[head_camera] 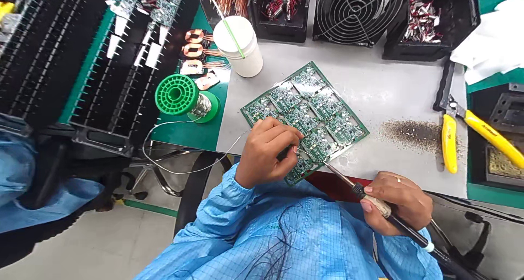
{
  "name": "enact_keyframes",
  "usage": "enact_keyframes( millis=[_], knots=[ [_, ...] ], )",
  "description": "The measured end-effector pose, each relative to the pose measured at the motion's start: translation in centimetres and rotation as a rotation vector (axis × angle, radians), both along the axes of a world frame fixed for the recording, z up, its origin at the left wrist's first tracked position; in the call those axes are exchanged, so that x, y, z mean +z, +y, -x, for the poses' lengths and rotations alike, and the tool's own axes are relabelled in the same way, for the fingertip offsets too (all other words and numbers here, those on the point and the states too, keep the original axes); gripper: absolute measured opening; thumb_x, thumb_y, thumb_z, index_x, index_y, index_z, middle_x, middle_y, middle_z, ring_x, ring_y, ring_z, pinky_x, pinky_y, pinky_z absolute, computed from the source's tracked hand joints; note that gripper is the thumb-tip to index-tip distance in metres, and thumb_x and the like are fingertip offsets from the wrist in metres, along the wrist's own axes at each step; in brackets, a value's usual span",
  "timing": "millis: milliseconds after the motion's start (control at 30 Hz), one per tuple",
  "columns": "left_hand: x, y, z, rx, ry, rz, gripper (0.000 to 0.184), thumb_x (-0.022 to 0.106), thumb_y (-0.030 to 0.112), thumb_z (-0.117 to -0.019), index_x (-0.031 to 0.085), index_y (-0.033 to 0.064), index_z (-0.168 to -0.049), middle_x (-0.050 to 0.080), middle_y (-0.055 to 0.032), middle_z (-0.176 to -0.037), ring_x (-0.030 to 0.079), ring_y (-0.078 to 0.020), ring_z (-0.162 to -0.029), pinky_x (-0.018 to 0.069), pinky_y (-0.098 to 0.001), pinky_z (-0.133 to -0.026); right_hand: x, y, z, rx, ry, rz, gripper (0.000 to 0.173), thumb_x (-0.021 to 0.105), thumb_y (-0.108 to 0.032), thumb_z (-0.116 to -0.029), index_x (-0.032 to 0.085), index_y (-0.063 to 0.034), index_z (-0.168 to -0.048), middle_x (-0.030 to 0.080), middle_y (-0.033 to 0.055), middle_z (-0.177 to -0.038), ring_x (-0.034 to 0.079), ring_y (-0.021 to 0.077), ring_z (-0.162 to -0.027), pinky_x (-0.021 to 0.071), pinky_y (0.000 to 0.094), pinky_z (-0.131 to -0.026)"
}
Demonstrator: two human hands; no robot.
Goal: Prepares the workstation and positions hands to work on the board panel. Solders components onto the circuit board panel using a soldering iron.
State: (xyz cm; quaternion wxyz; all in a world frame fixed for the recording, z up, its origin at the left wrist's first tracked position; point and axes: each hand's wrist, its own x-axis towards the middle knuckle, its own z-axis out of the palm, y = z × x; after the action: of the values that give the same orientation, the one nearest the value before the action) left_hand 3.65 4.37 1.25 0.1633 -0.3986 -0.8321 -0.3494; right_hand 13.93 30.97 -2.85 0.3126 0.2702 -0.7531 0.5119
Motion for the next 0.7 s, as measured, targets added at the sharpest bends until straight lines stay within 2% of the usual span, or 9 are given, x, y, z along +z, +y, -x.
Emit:
enact_keyframes(
  millis=[467,700],
  knots=[
    [0.04,0.07,-0.02,0.000,-0.001,0.004,0.021,0.052,0.015,-0.0948,0.067,0.0093,-0.082,0.075,-0.0064,-0.096,0.061,-0.0164,-0.089,0.0413,-0.0306,-0.078,0.20,-0.16,0.11,0.005,-0.001,-0.038,0.020,0.061,-0.028,-0.0986,0.061,-0.0082,-0.095,0.058,0.0021,-0.071,0.056,0.0081,-0.062,0.0433,0.0182,-0.058],
    [-0.04,0.08,0.00,0.020,0.004,-0.026,0.021,0.052,0.015,-0.0959,0.068,0.0084,-0.084,0.075,-0.0069,-0.094,0.062,-0.0157,-0.091,0.0435,-0.0293,-0.081,-0.02,-0.30,-0.12,-0.055,-0.009,0.038,0.019,0.061,-0.029,-0.0994,0.061,-0.0102,-0.100,0.059,-0.0001,-0.077,0.057,0.0048,-0.066,0.0454,0.0158,-0.061]
  ],
)
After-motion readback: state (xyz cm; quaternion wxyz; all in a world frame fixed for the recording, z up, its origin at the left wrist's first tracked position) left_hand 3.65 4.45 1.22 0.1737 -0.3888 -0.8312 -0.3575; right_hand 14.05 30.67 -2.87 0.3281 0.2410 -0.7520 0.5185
